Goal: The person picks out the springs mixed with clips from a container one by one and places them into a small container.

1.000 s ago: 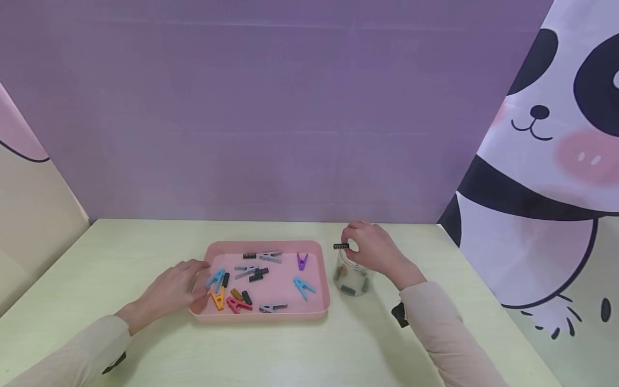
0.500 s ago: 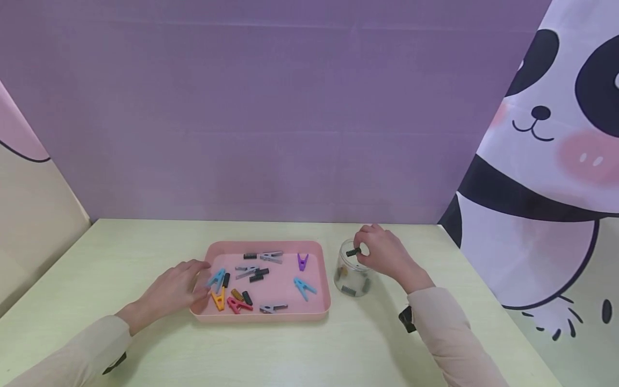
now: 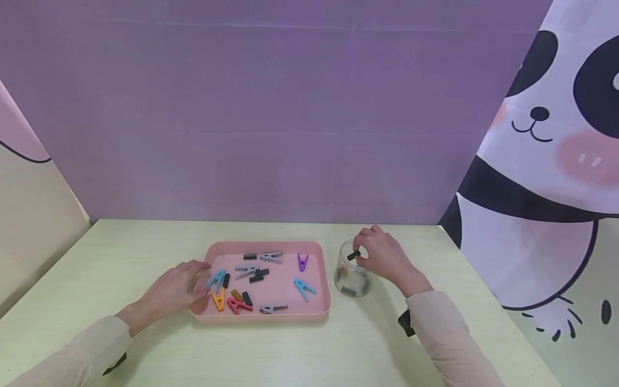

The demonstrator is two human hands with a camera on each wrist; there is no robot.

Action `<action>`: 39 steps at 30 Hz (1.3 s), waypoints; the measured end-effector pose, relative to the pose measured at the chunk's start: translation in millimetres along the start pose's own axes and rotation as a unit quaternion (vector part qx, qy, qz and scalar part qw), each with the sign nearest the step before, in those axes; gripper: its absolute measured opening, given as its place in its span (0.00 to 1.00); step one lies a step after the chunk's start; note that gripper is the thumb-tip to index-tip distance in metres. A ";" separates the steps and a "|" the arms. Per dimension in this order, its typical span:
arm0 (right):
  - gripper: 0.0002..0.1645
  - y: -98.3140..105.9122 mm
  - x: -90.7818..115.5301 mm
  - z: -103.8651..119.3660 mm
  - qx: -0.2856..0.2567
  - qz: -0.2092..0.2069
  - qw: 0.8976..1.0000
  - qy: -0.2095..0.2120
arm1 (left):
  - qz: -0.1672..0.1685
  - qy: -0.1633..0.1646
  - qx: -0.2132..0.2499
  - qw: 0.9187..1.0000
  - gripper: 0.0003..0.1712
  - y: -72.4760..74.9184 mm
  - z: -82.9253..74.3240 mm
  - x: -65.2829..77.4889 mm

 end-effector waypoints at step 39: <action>0.08 5.1 -9.2 3.8 -0.011 -0.015 1.000 0.002 | 0.008 0.004 -0.008 1.000 0.32 -2.6 1.9 -0.6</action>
Point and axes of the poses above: each hand's wrist, its own x-axis away from the middle knuckle, its own y-axis out of the back of the hand, z = x × y, the point moved 10 cm from there along -x, towards the middle knuckle, and after that the axes turned 12 degrees about -z, right-handed, at the moved point
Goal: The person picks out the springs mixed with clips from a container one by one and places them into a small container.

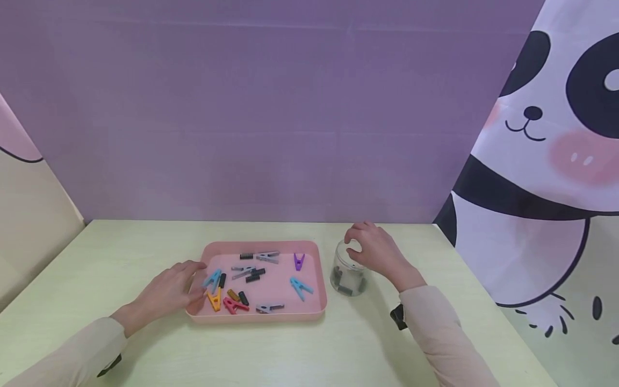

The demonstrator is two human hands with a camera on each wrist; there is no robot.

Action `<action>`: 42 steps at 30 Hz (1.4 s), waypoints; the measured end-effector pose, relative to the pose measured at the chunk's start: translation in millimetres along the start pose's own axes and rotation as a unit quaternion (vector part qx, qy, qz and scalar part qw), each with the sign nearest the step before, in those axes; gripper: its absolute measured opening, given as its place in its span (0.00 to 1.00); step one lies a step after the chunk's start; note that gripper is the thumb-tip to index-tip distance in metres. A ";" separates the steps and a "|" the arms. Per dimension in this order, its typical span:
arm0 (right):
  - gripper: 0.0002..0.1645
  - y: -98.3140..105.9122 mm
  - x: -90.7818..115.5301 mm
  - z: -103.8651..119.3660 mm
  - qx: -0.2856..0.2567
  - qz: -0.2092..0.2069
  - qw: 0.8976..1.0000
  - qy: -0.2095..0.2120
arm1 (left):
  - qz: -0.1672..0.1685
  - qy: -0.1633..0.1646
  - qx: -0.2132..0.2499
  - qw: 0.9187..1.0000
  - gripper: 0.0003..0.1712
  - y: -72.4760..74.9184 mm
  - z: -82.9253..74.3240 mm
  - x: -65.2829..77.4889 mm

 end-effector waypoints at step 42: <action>0.11 -76.4 -24.7 114.6 -0.033 0.100 0.987 0.120 | -0.002 0.006 0.013 1.000 0.32 1.3 -0.4 0.7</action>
Point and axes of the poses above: each hand's wrist, its own x-axis away from the middle knuckle, its own y-axis out of the back of the hand, z = x × y, the point moved 10 cm from there along -x, towards the middle knuckle, and after that the axes turned 12 degrees about -z, right-handed, at the moved point
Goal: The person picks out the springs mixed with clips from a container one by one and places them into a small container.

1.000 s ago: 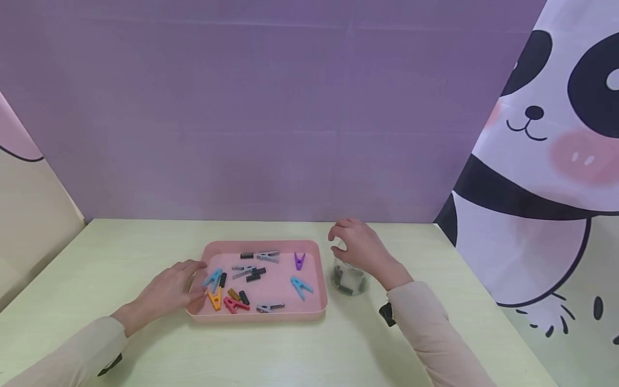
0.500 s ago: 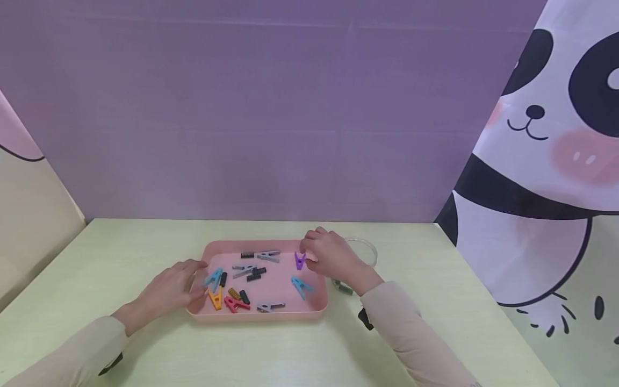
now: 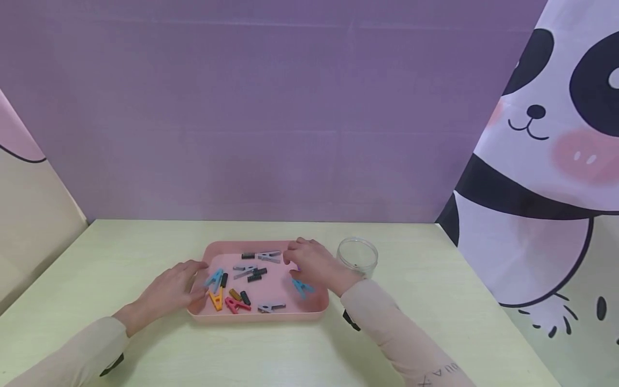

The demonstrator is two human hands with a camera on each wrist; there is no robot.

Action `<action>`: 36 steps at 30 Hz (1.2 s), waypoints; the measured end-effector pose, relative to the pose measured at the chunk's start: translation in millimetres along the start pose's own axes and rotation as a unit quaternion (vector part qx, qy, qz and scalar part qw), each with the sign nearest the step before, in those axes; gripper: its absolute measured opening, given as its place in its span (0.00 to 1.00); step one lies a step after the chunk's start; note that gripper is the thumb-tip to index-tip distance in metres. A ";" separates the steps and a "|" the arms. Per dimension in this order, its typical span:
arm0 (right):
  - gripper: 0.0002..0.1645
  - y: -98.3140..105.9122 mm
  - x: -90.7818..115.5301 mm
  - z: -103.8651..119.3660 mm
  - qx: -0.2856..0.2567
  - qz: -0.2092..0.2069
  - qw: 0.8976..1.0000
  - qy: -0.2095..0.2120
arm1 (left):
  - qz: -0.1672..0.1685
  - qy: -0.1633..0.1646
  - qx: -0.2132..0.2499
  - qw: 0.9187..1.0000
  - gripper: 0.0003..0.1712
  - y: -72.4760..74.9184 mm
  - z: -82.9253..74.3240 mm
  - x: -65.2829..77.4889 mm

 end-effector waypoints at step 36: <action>0.15 -43.8 -43.0 19.6 -0.002 0.107 0.994 0.037 | -0.005 -0.001 0.011 1.000 0.32 0.3 0.1 -0.6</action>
Point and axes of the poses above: each hand's wrist, its own x-axis away from the middle knuckle, its own y-axis out of the back of the hand, z = x × y, the point moved 10 cm from there along -x, towards the middle knuckle, and after that the axes turned 12 degrees about -z, right-handed, at the moved point
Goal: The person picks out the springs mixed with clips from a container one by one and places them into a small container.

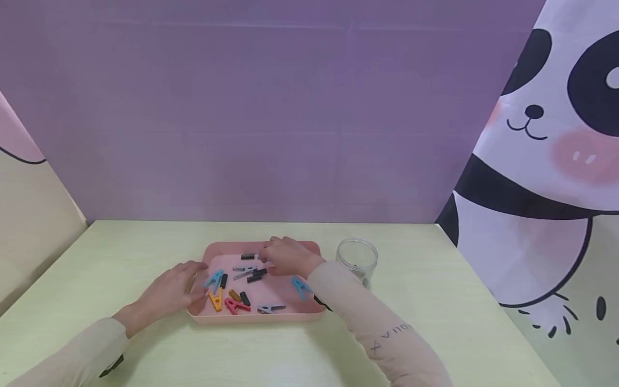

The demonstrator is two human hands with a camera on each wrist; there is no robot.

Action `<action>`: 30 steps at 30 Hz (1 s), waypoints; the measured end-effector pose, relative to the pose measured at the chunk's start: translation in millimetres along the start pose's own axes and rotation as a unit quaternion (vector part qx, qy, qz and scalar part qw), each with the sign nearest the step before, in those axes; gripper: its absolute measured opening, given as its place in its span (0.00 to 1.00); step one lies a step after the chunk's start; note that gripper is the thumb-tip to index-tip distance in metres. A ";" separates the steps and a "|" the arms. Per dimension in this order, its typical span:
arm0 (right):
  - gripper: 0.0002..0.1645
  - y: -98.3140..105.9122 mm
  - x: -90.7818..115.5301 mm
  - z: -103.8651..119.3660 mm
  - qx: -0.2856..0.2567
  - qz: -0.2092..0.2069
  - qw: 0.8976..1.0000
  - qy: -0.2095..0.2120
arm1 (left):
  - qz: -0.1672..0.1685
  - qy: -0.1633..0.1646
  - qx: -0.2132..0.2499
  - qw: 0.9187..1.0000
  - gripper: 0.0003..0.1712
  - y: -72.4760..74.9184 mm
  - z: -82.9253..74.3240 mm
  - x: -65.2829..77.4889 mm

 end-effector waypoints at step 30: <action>0.05 -21.8 -12.5 4.4 0.058 0.049 0.997 0.000 | 0.000 -0.005 -0.007 1.000 0.32 1.5 -0.4 1.4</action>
Point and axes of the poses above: each hand's wrist, its own x-axis away from the middle knuckle, its own y-axis out of the back of the hand, z = x × y, the point moved 10 cm from there along -x, towards the middle knuckle, and after that the axes turned 12 degrees about -z, right-handed, at the moved point
